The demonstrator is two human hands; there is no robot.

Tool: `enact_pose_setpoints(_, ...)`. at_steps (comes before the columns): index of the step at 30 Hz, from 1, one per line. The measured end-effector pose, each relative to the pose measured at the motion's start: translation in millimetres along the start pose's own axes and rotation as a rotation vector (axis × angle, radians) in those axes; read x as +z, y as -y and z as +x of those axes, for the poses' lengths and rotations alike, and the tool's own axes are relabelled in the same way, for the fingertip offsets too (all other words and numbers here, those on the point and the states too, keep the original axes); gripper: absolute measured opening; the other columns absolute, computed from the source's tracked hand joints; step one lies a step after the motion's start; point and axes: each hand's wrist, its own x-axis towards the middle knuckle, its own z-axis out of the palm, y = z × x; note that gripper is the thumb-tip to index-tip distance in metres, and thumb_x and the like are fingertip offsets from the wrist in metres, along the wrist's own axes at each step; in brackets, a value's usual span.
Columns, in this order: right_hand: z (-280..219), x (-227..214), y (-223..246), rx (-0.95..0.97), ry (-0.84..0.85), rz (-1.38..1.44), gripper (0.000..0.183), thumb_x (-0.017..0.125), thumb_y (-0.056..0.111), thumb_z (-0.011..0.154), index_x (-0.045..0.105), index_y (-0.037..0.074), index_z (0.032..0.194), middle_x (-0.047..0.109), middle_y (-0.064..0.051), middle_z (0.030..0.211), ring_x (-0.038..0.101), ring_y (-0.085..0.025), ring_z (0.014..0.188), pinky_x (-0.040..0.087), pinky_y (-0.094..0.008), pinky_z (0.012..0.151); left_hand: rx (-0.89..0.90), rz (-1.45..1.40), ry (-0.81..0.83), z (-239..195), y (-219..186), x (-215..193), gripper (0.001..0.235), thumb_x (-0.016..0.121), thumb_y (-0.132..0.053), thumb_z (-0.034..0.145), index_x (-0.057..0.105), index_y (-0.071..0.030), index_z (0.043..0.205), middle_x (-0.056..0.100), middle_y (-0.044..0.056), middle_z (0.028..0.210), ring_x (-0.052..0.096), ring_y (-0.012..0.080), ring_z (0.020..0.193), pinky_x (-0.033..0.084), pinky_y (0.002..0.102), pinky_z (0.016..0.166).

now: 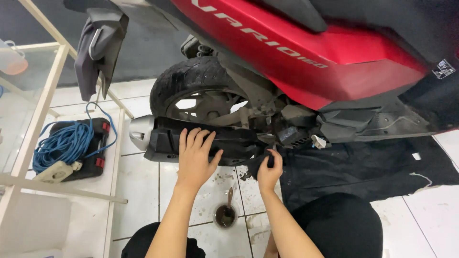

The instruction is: Wiping the exhaust cover of a red motorcycle with a black cloth to clean it

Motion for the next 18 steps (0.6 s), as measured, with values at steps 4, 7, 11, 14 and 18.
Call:
enact_pose_setpoints(4, 5.0, 8.4, -71.7, 0.525, 0.042, -0.072, 0.036, 0.064, 0.001, 0.09, 0.075, 0.022, 0.117, 0.072, -0.012, 0.115, 0.066, -0.032, 0.116, 0.053, -0.039, 0.1, -0.016, -0.193, -0.106, -2.3, 1.2, -14.0, 0.045, 0.078, -0.021, 0.086, 0.069, -0.007, 0.128, 0.07, 0.01, 0.116, 0.053, 0.0292, 0.13, 0.019, 0.053, 0.124)
enact_pose_setpoints(7, 14.3, 6.4, -21.3, 0.622, 0.022, 0.008, 0.035, 0.066, 0.008, 0.091, 0.075, 0.024, 0.121, 0.071, -0.015, 0.113, 0.068, -0.032, 0.108, 0.057, -0.039, 0.091, 0.008, -0.344, -0.343, 1.6, 14.3, -31.2, 0.037, 0.079, -0.011, 0.085, 0.07, -0.006, 0.121, 0.069, 0.009, 0.121, 0.055, 0.0338, 0.129, 0.033, 0.05, 0.119)
enact_pose_setpoints(11, 20.5, -5.7, 79.6, 0.184, 0.122, 0.1, 0.033, 0.065, -0.004, 0.091, 0.076, 0.011, 0.118, 0.072, -0.019, 0.116, 0.067, -0.033, 0.115, 0.053, -0.043, 0.098, -0.133, -0.056, -0.488, -1.8, 37.6, -43.3, 0.045, 0.086, -0.019, 0.08, 0.069, -0.009, 0.12, 0.057, 0.014, 0.137, 0.045, 0.0414, 0.133, 0.023, 0.062, 0.114)
enact_pose_setpoints(14, 24.1, -7.6, 138.8, -0.154, 0.287, 0.132, 0.036, 0.068, -0.006, 0.087, 0.079, 0.013, 0.115, 0.074, -0.012, 0.117, 0.067, -0.029, 0.112, 0.051, -0.041, 0.099, -0.321, 0.007, -0.439, -3.9, 45.4, -40.5, 0.07, 0.09, -0.032, 0.078, 0.059, -0.005, 0.135, 0.04, 0.025, 0.152, 0.027, 0.048, 0.144, 0.005, 0.072, 0.111)
enact_pose_setpoints(18, 28.0, -0.4, 148.5, -0.352, 0.249, 0.093, 0.035, 0.069, -0.007, 0.086, 0.078, 0.012, 0.114, 0.075, -0.01, 0.114, 0.068, -0.029, 0.105, 0.052, -0.042, 0.095, -0.397, -0.197, -0.31, -5.0, 46.0, -50.8, 0.072, 0.08, -0.03, 0.09, 0.048, 0.001, 0.146, 0.025, 0.032, 0.158, 0.013, 0.0535, 0.149, 0.009, 0.073, 0.114)
